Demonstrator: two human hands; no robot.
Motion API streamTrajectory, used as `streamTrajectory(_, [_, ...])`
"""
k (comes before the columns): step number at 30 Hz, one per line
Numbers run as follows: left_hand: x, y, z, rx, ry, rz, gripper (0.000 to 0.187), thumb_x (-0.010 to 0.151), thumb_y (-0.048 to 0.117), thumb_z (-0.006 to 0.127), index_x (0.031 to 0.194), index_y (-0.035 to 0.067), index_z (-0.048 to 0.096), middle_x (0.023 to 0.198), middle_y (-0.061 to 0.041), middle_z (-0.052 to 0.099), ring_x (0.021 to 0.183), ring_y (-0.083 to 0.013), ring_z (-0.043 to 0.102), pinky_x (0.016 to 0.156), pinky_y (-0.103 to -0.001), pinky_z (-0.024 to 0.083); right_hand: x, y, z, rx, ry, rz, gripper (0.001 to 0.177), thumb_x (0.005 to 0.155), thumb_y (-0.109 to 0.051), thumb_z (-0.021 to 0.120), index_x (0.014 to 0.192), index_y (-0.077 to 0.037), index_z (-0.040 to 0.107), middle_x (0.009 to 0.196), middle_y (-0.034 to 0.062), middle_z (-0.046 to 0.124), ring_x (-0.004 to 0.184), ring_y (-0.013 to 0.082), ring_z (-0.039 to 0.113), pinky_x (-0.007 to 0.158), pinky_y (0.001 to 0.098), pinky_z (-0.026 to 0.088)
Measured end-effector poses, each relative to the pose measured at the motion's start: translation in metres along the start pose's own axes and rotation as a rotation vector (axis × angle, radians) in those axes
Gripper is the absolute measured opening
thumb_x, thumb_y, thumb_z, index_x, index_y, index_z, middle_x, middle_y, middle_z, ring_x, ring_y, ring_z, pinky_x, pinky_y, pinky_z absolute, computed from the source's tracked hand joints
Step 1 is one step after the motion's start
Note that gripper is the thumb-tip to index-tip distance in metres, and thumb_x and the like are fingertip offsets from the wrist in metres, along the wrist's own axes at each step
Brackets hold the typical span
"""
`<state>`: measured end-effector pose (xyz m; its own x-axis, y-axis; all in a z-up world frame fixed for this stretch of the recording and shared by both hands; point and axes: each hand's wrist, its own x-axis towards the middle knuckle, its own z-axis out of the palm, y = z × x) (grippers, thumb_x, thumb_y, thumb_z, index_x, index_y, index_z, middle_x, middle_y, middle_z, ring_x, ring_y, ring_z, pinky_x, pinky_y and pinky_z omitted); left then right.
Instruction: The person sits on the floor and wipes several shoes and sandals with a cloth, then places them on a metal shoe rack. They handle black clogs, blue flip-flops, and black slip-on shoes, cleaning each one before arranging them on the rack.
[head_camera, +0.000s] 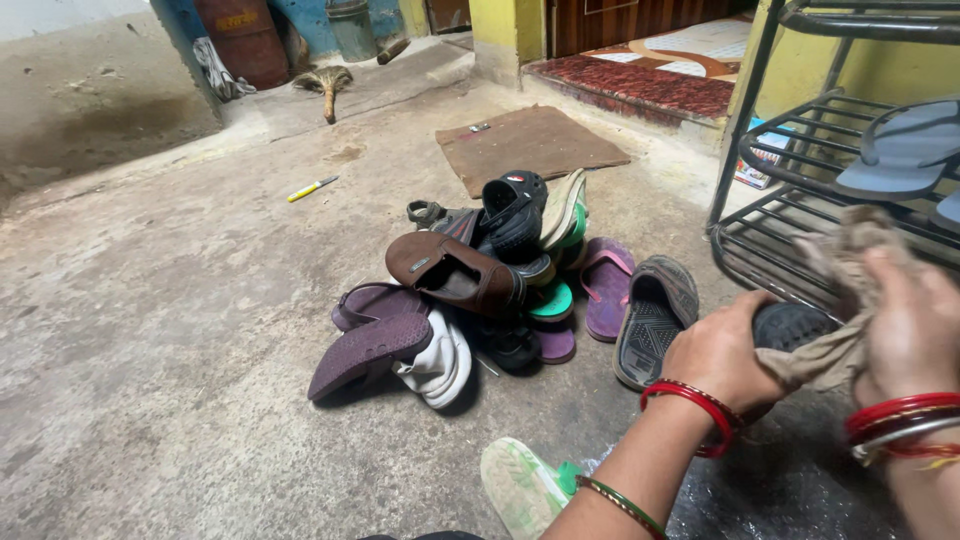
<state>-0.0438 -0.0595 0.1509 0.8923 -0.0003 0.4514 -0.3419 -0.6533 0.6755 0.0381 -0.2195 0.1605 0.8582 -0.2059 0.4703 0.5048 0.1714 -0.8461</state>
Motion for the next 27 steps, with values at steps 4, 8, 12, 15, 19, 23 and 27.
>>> streamTrajectory(4, [-0.006,0.011,-0.008,0.044,-0.006,-0.016,0.078,0.066,0.045,0.078,0.132,0.007,0.063,0.119,-0.023,0.072,0.11,-0.0382,0.07,0.093,-0.046,0.056,-0.014,-0.036,0.011,-0.433,-0.012,-0.113,0.039,0.1,-0.027,0.07,0.127,0.001,0.066,0.109,0.0156,0.073,0.097,0.0253,0.071,0.087,0.0393,0.056])
streamTrajectory(8, [-0.007,0.007,-0.01,0.097,-0.051,-0.089,0.063,0.068,0.04,0.078,0.115,-0.001,0.066,0.108,-0.026,0.074,0.102,-0.0405,0.073,0.092,-0.047,0.058,-0.055,-0.036,0.04,-1.073,-0.119,-0.648,0.03,0.096,-0.029,0.072,0.109,-0.002,0.075,0.117,0.0156,0.077,0.106,0.0312,0.073,0.093,0.0407,0.057])
streamTrajectory(12, [-0.002,0.004,-0.009,0.094,-0.072,-0.085,0.062,0.068,0.04,0.078,0.114,0.0,0.066,0.104,-0.026,0.075,0.099,-0.0418,0.072,0.091,-0.048,0.057,-0.032,-0.009,0.024,-0.913,-0.072,0.08,0.033,0.096,-0.035,0.074,0.113,-0.008,0.079,0.094,0.0179,0.076,0.083,0.0303,0.072,0.079,0.0424,0.056])
streamTrajectory(15, [0.003,0.009,-0.004,0.042,-0.021,0.007,0.07,0.065,0.038,0.079,0.122,0.002,0.064,0.108,-0.024,0.074,0.102,-0.0393,0.073,0.091,-0.046,0.057,0.003,0.029,-0.007,-0.723,-0.071,0.148,0.028,0.098,-0.029,0.072,0.106,-0.003,0.078,0.092,0.0142,0.075,0.08,0.0243,0.069,0.075,0.0377,0.053])
streamTrajectory(19, [-0.003,0.005,-0.004,0.004,0.013,0.015,0.08,0.063,0.042,0.081,0.132,0.005,0.063,0.113,-0.023,0.074,0.104,-0.0381,0.072,0.093,-0.045,0.056,0.016,0.074,-0.043,-0.181,-0.103,0.525,0.029,0.103,-0.025,0.066,0.097,0.001,0.076,0.091,0.0054,0.072,0.075,0.015,0.064,0.064,0.032,0.051])
streamTrajectory(23, [-0.002,0.005,0.0,0.053,-0.017,0.0,0.076,0.062,0.042,0.081,0.128,0.007,0.065,0.113,-0.021,0.075,0.105,-0.0366,0.073,0.093,-0.045,0.057,0.004,0.059,-0.041,-0.171,-0.037,0.44,0.022,0.097,-0.021,0.068,0.109,-0.005,0.076,0.099,0.0021,0.075,0.08,0.0094,0.068,0.069,0.0261,0.054])
streamTrajectory(27, [0.002,-0.002,-0.002,0.044,-0.015,-0.07,0.078,0.062,0.042,0.08,0.131,0.008,0.065,0.109,-0.022,0.075,0.101,-0.0381,0.073,0.092,-0.046,0.057,-0.035,0.001,-0.001,-0.818,0.026,0.124,0.025,0.104,-0.029,0.072,0.118,-0.009,0.078,0.093,0.0132,0.076,0.076,0.0199,0.069,0.071,0.036,0.054])
